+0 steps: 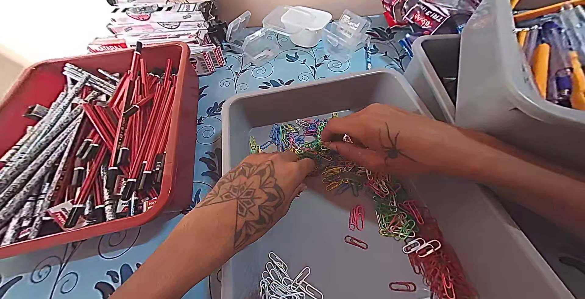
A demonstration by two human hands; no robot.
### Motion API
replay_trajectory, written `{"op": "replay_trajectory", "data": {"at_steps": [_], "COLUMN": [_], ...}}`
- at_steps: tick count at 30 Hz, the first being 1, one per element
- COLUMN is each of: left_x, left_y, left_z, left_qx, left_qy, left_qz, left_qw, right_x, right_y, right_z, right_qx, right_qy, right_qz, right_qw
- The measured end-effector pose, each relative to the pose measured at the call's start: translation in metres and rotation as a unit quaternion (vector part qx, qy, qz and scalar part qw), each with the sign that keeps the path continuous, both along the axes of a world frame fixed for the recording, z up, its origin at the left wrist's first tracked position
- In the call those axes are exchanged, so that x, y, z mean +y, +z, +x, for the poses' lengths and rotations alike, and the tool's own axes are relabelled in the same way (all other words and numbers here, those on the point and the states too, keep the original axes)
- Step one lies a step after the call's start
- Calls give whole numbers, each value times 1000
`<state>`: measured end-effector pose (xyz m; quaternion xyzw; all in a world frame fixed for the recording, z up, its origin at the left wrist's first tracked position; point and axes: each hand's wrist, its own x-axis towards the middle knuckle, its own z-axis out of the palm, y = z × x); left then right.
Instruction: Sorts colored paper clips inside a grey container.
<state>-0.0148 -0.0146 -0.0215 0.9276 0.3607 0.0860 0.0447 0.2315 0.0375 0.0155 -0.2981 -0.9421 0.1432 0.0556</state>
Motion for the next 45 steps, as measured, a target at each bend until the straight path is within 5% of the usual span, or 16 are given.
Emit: {"op": "replay_trajectory", "data": {"at_steps": [20, 29, 37, 45], "left_x": [-4, -5, -3, 1], "left_y": [11, 13, 11, 16], "left_z": [3, 7, 6, 5], "left_qx": [-84, -77, -131, -201], "left_qy": [36, 74, 90, 91], "left_qz": [58, 66, 47, 3], "left_qw": [994, 992, 986, 975], "right_x": [3, -1, 5, 4], "right_y": [0, 5, -12, -13], "right_z": [-1, -5, -1, -2], "right_qx": [62, 68, 41, 13], "right_qy": [-56, -169, -22, -9], "right_qz": [-10, -11, 23, 6], "right_qw": [996, 983, 999, 1000]}}
